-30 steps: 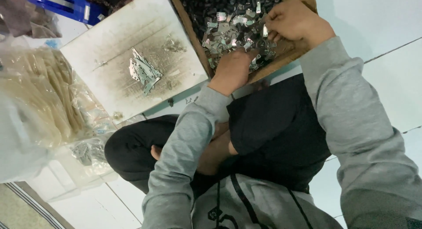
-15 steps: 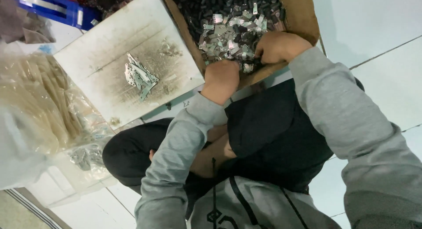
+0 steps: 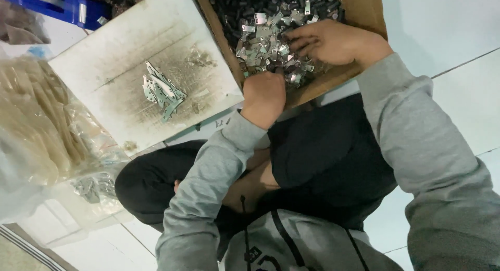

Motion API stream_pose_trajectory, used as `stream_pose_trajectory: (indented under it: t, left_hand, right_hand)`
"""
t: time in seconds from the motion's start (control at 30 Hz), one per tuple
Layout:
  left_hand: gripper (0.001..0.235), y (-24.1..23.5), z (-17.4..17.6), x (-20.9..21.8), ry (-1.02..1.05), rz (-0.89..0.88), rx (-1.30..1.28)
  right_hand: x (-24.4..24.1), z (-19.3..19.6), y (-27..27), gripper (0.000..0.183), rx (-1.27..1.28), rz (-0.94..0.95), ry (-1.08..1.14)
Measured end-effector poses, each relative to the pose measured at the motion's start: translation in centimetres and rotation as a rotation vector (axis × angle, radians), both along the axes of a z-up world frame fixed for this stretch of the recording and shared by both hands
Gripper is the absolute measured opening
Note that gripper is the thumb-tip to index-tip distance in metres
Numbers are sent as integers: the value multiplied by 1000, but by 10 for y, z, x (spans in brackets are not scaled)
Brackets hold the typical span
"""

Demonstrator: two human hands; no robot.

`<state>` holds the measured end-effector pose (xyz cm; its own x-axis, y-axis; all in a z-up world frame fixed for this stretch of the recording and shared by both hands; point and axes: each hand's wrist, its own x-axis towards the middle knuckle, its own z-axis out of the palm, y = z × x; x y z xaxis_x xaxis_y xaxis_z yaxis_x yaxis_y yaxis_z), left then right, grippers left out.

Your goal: The person sits on the floor and sorts small metal parts from a cardboard box onto a white board. They then place the sorted parts into a clear plastic bag and set it aside. The person repeats this process, sorting more parts from the box.

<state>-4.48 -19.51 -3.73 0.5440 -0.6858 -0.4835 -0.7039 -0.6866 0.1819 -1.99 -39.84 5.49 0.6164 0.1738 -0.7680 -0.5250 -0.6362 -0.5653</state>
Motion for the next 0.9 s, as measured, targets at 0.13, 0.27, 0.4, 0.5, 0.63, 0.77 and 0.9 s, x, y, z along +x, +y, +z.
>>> stream_pose_trajectory:
  t: [0.13,0.27,0.4,0.5,0.63,0.77,0.9]
  left_hand:
    - [25,6,-3,-5,-65,-49,0]
    - [23,6,9,3,123,-39,-425]
    - [27,-10,37,22,421,6,40]
    - [24,-13,46,23,392,14,106]
    - [22,14,45,13,177,52,-340]
    - [50,44,106,13,156,114,-609]
    - [28,102,124,10,-160,237,-960]
  right_hand:
    - [-4,-5,-11,56,-143,2,8]
    - [-13,-36,-27,33,-548,183,131]
    - [-12,-26,-17,49,-546,241,216]
    - [-2,11,1,58,-336,68,235]
    - [-19,-24,-40,44,-437,61,-135]
    - [-35,-25,-48,38,-470,27,-385]
    - [-30,6,-23,32,-287,-168,-550]
